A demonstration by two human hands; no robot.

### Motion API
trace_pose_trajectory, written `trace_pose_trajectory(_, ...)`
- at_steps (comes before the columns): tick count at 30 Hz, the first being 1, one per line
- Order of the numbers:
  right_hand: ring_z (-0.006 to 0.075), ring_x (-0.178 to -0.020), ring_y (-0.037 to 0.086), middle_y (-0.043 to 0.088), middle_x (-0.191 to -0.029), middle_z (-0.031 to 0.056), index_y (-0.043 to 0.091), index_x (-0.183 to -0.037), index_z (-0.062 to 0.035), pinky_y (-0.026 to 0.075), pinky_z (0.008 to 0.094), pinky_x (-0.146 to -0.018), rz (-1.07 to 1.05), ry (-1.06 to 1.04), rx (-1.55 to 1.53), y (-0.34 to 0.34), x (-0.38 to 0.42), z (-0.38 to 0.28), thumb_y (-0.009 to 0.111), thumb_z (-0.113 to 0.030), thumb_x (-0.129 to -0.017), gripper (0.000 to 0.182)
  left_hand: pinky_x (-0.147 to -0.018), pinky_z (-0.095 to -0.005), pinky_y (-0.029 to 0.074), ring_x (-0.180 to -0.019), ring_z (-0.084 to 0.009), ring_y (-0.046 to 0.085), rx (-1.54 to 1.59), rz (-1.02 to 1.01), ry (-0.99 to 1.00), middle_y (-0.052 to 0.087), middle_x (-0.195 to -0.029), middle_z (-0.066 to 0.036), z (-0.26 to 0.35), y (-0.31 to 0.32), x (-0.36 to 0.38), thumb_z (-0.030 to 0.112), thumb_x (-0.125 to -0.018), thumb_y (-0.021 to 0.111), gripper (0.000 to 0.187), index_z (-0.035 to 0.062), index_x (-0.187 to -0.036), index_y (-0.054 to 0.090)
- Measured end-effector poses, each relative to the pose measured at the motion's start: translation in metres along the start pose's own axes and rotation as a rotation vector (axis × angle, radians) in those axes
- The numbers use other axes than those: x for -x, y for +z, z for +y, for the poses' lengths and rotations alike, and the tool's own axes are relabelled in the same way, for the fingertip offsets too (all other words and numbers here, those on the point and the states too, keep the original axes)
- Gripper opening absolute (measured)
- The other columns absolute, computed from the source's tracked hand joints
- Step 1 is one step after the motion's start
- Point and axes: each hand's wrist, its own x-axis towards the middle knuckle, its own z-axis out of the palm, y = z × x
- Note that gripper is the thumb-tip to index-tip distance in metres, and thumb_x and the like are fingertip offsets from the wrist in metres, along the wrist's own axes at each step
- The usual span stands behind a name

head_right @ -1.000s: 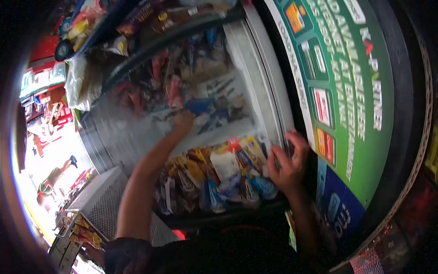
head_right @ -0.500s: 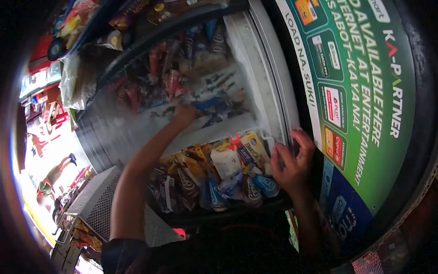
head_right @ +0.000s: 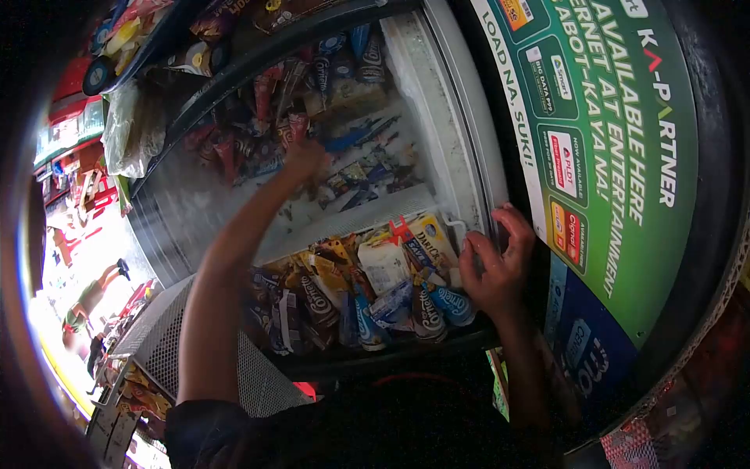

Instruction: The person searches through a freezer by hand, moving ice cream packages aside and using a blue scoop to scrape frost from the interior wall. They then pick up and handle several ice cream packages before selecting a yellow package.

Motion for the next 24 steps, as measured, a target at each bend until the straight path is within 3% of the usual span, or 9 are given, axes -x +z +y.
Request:
trace_pose_trajectory(2, 0.0361, -0.114, 0.042, 0.043, -0.113, 0.0162, 0.063, -0.084, -0.0022, 0.039, 0.0448, -0.094, -0.002, -0.001, -0.001, -0.002, -0.002, -0.001, 0.063, -0.002, -0.071, 0.013, -0.052, -0.0509, 0.054, -0.08, -0.0318, 0.066, -0.04, -0.214, 0.047, 0.067, -0.086, -0.011, -0.017, -0.057, 0.008, 0.015, -0.076, 0.06, 0.021, 0.0047, -0.092, 0.07)
trace_pose_trajectory(6, 0.0361, -0.115, 0.042, 0.044, -0.113, 0.016, 0.063, -0.083, -0.0024, 0.039, 0.0449, -0.094, 0.009, 0.009, 0.018, 0.0, 0.0, -0.002, 0.064, -0.003, -0.071, 0.012, -0.059, -0.0515, 0.054, -0.083, -0.0306, 0.066, 0.025, -0.176, 0.014, 0.067, -0.094, -0.011, 0.005, 0.017, 0.026, 0.017, -0.08, 0.058, 0.021, 0.0036, -0.092, 0.07)
trace_pose_trajectory(7, 0.0361, -0.115, 0.042, 0.044, -0.113, 0.016, 0.063, -0.083, -0.0024, 0.039, 0.0449, -0.094, 0.011, 0.0, 0.016, 0.002, -0.002, -0.001, 0.064, -0.003, -0.071, 0.012, -0.06, -0.0506, 0.053, -0.085, -0.0302, 0.065, -0.004, -0.146, -0.157, 0.067, -0.096, -0.012, 0.021, 0.062, 0.03, 0.018, -0.08, 0.058, 0.025, 0.0026, -0.098, 0.067)
trace_pose_trajectory(9, 0.0354, -0.115, 0.042, 0.044, -0.113, 0.0159, 0.063, -0.083, -0.0028, 0.039, 0.0445, -0.094, 0.011, 0.007, 0.021, 0.001, 0.001, -0.001, 0.065, -0.003, -0.071, 0.012, -0.062, -0.0497, 0.053, -0.087, -0.0298, 0.065, -0.034, -0.126, -0.329, 0.066, -0.098, -0.013, 0.031, 0.059, 0.032, 0.018, -0.08, 0.059, 0.029, 0.0016, -0.104, 0.064)
trace_pose_trajectory(11, 0.0351, -0.115, 0.042, 0.044, -0.114, 0.0159, 0.063, -0.083, -0.0028, 0.039, 0.0446, -0.094, 0.006, 0.008, 0.005, -0.001, 0.003, -0.003, 0.064, -0.003, -0.071, 0.012, -0.064, -0.0459, 0.053, -0.087, -0.0325, 0.065, -0.019, -0.521, -0.087, 0.066, -0.098, -0.017, 0.013, -0.01, 0.035, 0.016, -0.08, 0.058, 0.043, -0.0014, -0.119, 0.052)
trace_pose_trajectory(15, 0.0344, -0.115, 0.042, 0.044, -0.115, 0.016, 0.061, -0.081, -0.0023, 0.039, 0.0445, -0.094, 0.038, -0.004, -0.035, -0.001, -0.002, -0.005, 0.064, -0.002, -0.071, 0.011, -0.064, -0.0416, 0.053, -0.086, -0.0301, 0.066, 0.09, -0.229, 0.033, 0.064, -0.099, -0.021, -0.012, -0.052, 0.04, 0.013, -0.077, 0.057, 0.045, 0.0026, -0.12, 0.05)
trace_pose_trajectory(21, 0.0347, -0.115, 0.042, 0.044, -0.115, 0.0166, 0.06, -0.082, -0.0013, 0.039, 0.0436, -0.095, 0.085, -0.018, -0.07, -0.001, 0.004, -0.006, 0.064, 0.0, -0.071, 0.011, -0.064, -0.0395, 0.054, -0.08, -0.024, 0.067, 0.59, -0.352, -0.3, 0.066, -0.091, -0.019, 0.007, -0.134, 0.079, 0.007, -0.065, 0.064, 0.036, 0.0068, -0.1, 0.061)
trace_pose_trajectory(23, 0.0352, -0.112, 0.043, 0.044, -0.113, 0.017, 0.06, -0.083, -0.0013, 0.04, 0.043, -0.093, 0.126, -0.058, -0.091, -0.001, 0.006, -0.006, 0.063, 0.0, -0.072, 0.011, -0.068, -0.0403, 0.054, -0.085, -0.0277, 0.066, 0.655, -0.549, -0.371, 0.066, -0.093, -0.019, 0.014, -0.16, 0.113, 0.004, -0.063, 0.062, 0.038, 0.0042, -0.101, 0.06)
trace_pose_trajectory(24, 0.0349, -0.111, 0.044, 0.045, -0.113, 0.0173, 0.06, -0.083, -0.0012, 0.041, 0.0425, -0.092, 0.122, -0.043, -0.089, -0.001, 0.006, -0.007, 0.063, -0.001, -0.072, 0.011, -0.069, -0.0405, 0.053, -0.081, -0.0305, 0.067, 0.667, -0.343, -0.38, 0.066, -0.083, -0.02, 0.021, -0.169, 0.136, 0.006, -0.068, 0.056, 0.03, 0.0013, -0.097, 0.06)
